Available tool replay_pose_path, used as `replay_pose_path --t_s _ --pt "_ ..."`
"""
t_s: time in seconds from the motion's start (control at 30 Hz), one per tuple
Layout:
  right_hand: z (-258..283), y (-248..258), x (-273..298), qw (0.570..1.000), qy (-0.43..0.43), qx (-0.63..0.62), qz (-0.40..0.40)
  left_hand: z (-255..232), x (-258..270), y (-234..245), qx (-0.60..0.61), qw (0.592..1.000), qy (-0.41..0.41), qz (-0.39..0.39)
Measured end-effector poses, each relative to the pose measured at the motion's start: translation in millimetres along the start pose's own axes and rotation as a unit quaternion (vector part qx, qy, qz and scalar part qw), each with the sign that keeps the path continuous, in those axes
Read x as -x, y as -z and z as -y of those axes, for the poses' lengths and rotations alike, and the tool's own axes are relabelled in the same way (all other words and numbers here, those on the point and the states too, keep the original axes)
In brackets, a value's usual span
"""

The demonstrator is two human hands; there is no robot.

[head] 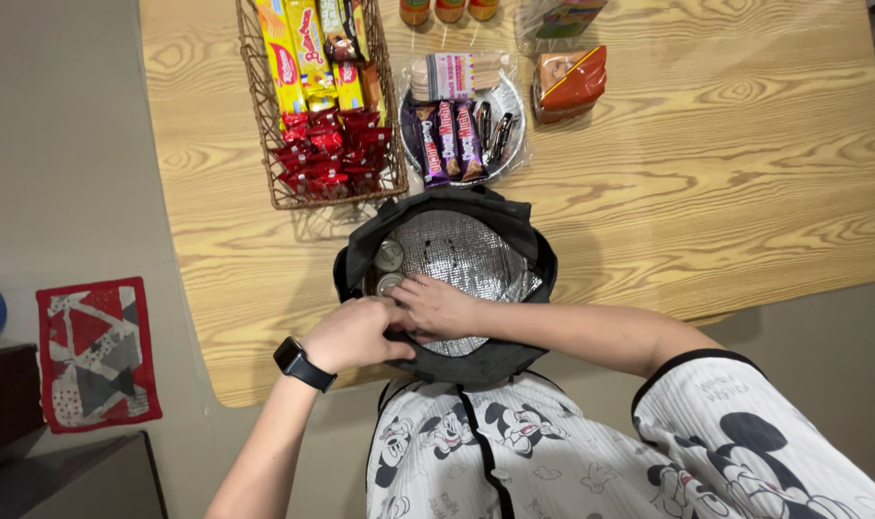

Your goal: The person places a plastic container of watermelon, canned drinks, a bread loaf, and multiple snack bars into a black insulated bag on a wooden table. The person opens and closes the bag zipper while arranging items inside.

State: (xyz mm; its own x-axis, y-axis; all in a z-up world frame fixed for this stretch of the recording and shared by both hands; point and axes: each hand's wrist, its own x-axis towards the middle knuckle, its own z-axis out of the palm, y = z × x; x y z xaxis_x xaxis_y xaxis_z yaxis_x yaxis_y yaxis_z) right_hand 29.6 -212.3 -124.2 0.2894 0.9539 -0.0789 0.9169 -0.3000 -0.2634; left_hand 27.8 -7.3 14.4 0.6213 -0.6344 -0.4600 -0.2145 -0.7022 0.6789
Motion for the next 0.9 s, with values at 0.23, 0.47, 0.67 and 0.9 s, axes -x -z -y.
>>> replay_pose_path --t_s 0.23,0.47,0.67,0.9 --pt "-10 40 11 0.988 -0.066 -0.115 -0.074 -9 -20 39 0.071 0.986 -0.079 -0.125" --pt "-54 120 31 0.945 -0.097 -0.098 -0.297 -20 -59 99 0.088 0.962 -0.121 -0.228" --pt "-131 172 26 0.89 -0.203 -0.058 -0.404 -13 -140 140 0.055 0.908 -0.192 -0.368" --pt "-232 157 12 0.867 -0.273 0.001 -0.417 30 -267 149 0.019 0.892 -0.131 -0.433"
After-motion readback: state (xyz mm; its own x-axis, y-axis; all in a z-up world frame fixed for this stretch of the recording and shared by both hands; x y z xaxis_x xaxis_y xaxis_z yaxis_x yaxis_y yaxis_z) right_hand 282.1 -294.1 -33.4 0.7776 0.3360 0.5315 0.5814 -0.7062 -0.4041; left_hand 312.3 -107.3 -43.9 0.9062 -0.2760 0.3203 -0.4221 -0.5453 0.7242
